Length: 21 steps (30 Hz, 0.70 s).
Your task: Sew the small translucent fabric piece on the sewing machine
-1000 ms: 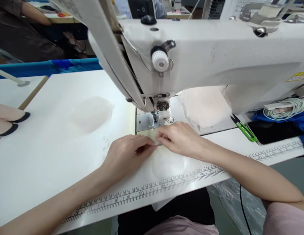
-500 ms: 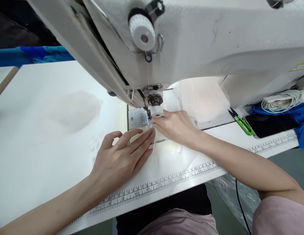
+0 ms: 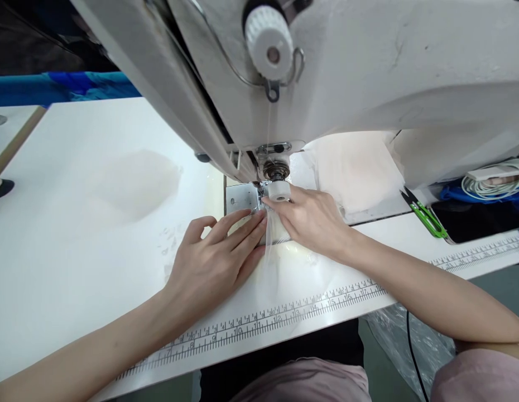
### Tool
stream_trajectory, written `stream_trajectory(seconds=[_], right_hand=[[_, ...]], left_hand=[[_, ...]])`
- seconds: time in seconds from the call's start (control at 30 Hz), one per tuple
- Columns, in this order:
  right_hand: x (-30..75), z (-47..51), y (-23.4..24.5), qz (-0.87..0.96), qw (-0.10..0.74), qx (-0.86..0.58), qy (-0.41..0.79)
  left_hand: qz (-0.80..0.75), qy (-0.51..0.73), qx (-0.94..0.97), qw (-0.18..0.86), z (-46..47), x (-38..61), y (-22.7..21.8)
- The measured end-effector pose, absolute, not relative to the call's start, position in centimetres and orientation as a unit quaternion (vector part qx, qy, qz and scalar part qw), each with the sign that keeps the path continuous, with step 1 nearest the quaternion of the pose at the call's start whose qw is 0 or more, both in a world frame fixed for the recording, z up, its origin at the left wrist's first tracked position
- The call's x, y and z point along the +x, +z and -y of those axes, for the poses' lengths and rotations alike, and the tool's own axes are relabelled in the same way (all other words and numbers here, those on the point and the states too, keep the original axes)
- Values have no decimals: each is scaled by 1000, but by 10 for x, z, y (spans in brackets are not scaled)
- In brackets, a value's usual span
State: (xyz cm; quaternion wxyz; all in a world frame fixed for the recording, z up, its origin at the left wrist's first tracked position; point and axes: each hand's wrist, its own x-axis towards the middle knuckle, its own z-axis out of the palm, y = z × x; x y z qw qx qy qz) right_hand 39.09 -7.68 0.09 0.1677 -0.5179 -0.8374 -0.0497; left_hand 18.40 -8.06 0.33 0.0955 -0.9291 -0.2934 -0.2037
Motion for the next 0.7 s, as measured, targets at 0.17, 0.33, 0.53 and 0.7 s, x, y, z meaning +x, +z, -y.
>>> stream_trajectory(seconds=[0.17, 0.33, 0.53, 0.7], right_hand=[[391, 78, 0, 838, 200, -505, -56], [390, 81, 1, 847, 203, -488, -65], [393, 78, 0, 838, 212, -499, -59], [392, 77, 1, 850, 194, -486, -60]], left_hand=[[296, -207, -930, 77, 79, 184, 4], [294, -208, -929, 83, 78, 184, 4], [289, -199, -930, 108, 80, 185, 2], [287, -199, -930, 112, 80, 185, 2]])
